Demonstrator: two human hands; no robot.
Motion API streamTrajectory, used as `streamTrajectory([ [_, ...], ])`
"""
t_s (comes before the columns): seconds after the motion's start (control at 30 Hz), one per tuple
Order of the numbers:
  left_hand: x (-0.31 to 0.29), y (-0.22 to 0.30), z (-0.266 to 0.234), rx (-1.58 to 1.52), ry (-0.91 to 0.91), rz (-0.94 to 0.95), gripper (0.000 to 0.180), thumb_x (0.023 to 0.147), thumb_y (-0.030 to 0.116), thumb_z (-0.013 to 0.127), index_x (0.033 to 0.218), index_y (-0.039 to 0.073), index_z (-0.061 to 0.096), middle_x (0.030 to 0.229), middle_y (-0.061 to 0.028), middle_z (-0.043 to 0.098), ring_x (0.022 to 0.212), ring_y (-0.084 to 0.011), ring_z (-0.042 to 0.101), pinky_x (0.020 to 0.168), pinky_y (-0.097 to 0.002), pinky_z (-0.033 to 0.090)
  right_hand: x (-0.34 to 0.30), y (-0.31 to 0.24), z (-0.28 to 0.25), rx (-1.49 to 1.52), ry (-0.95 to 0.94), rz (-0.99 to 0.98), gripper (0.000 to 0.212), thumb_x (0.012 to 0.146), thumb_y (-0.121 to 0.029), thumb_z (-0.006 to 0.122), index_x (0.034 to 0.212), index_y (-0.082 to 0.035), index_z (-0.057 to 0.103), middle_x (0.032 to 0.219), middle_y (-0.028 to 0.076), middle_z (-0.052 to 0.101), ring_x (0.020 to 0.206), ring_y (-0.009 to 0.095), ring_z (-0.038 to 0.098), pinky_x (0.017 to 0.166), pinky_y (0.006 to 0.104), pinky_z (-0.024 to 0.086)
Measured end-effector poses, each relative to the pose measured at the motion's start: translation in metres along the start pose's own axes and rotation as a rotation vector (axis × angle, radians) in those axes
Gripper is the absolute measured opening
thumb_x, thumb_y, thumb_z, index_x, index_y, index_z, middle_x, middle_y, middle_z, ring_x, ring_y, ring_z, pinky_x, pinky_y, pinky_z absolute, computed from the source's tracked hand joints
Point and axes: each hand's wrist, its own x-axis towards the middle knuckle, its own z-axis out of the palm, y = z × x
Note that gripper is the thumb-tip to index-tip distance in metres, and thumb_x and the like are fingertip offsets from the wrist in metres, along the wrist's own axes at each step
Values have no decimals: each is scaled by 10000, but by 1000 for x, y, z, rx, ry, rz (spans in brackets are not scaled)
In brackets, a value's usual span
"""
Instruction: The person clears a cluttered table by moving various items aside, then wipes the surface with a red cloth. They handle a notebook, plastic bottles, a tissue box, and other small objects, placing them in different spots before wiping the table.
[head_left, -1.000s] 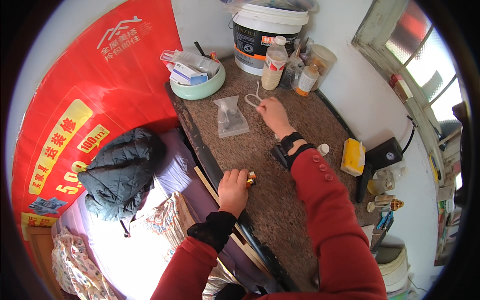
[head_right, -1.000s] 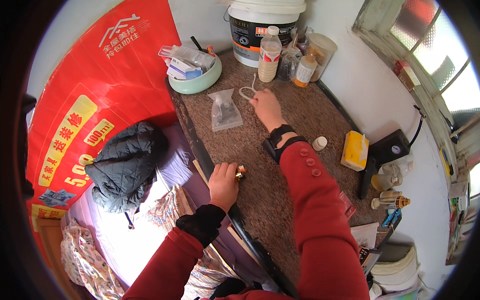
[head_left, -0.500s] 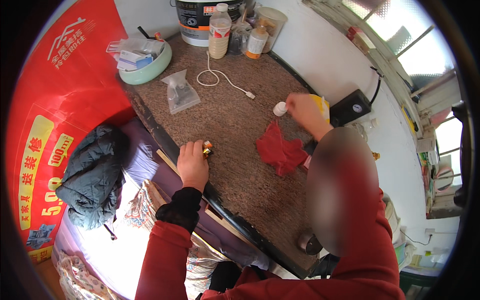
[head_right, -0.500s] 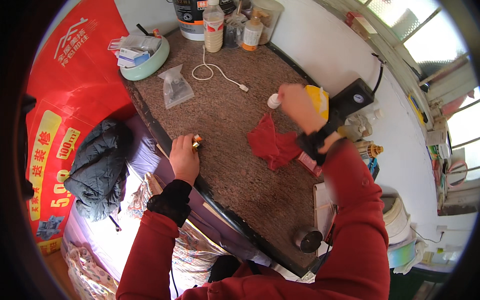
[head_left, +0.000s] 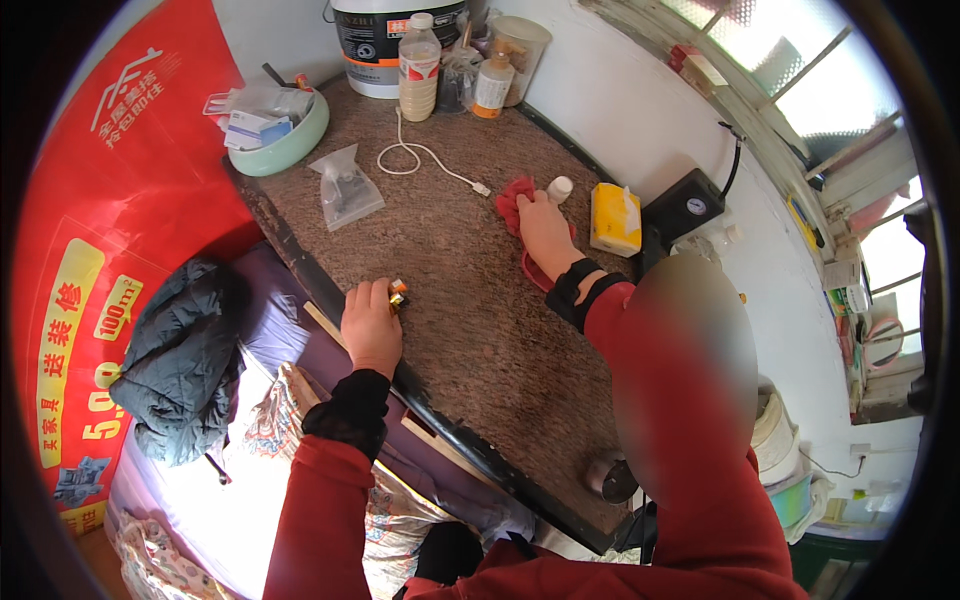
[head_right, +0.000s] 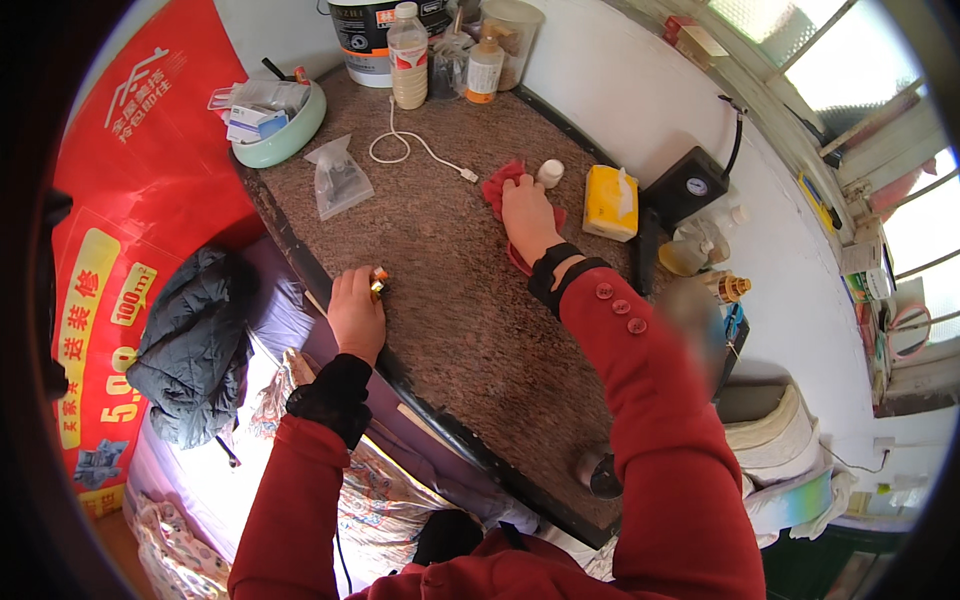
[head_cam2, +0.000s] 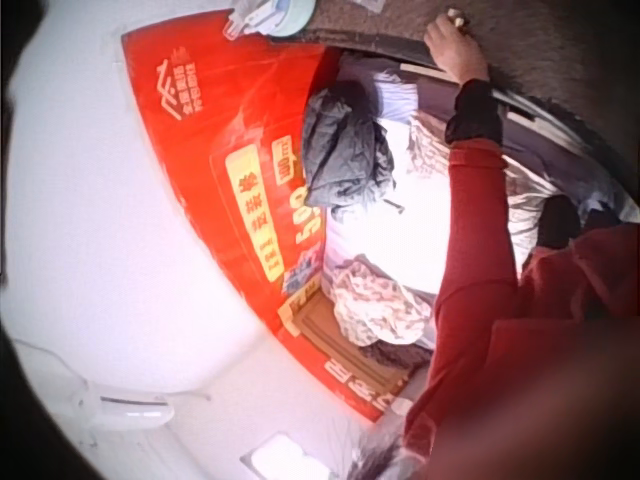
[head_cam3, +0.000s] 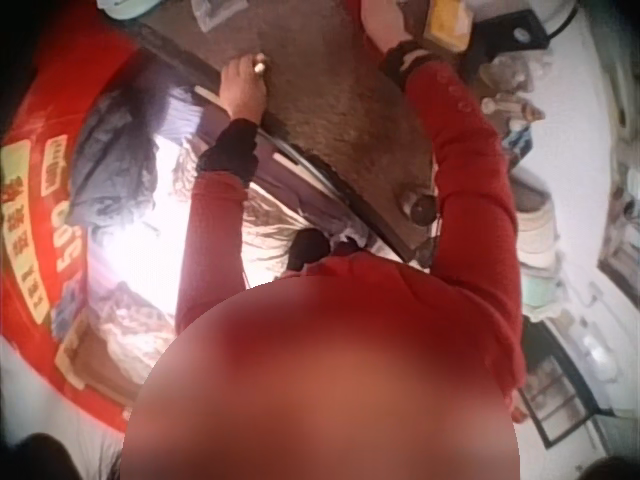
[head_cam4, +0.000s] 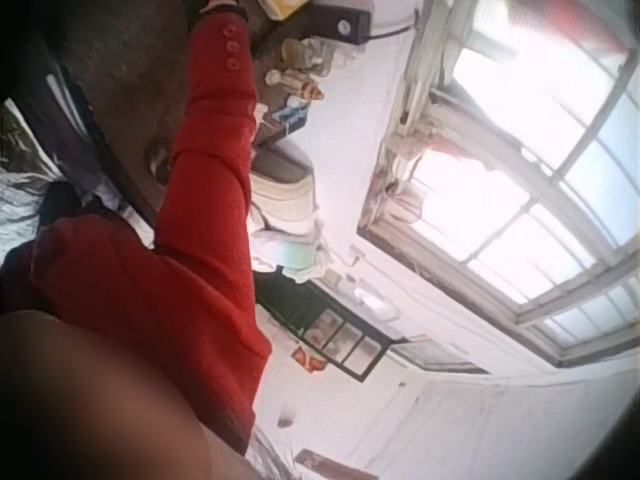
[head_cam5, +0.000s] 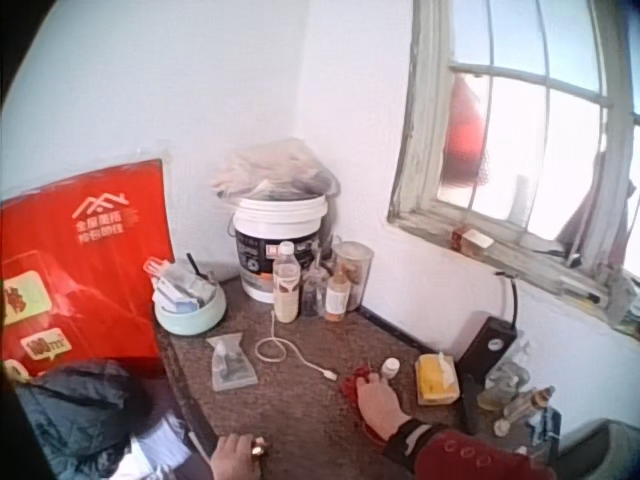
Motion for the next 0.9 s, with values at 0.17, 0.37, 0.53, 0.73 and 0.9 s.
streamTrajectory([
  [0.17,0,1,-3,-2,-15,-14,406,682,-22,675,1069,71,594,953,-106,562,934,-330,554,811,-419,482,-12,-76,19,280,109,-387,353,873,-31,527,1224,-7,559,1127,159,575,1039,385,553,837,445,513],
  [0.37,2,1,-4,-26,-8,-15,391,691,-11,678,1061,81,593,922,-100,555,906,-326,556,780,-425,477,89,-73,34,56,219,-253,329,916,-89,484,1224,-27,581,1076,151,621,994,362,559,866,415,478],
  [0.53,2,0,-5,-29,-16,-19,390,695,-4,680,1065,78,587,925,-104,552,905,-327,554,774,-425,476,155,-74,57,254,497,184,259,963,-129,471,1156,7,578,1153,193,559,1025,399,557,823,434,530],
  [0.73,1,-1,-5,-50,-5,4,369,704,-2,667,1057,76,592,918,-103,551,901,-327,557,769,-428,475,131,-72,43,394,349,61,191,945,-169,543,1006,11,562,1071,234,545,1013,414,562,817,518,497],
  [0.9,0,-1,-3,-59,-7,-32,396,692,-17,655,1075,62,593,945,-115,567,922,-339,558,801,-429,474,4,-90,5,522,126,-515,159,891,-166,637,993,-49,603,1032,164,552,989,352,579,838,414,495],
])
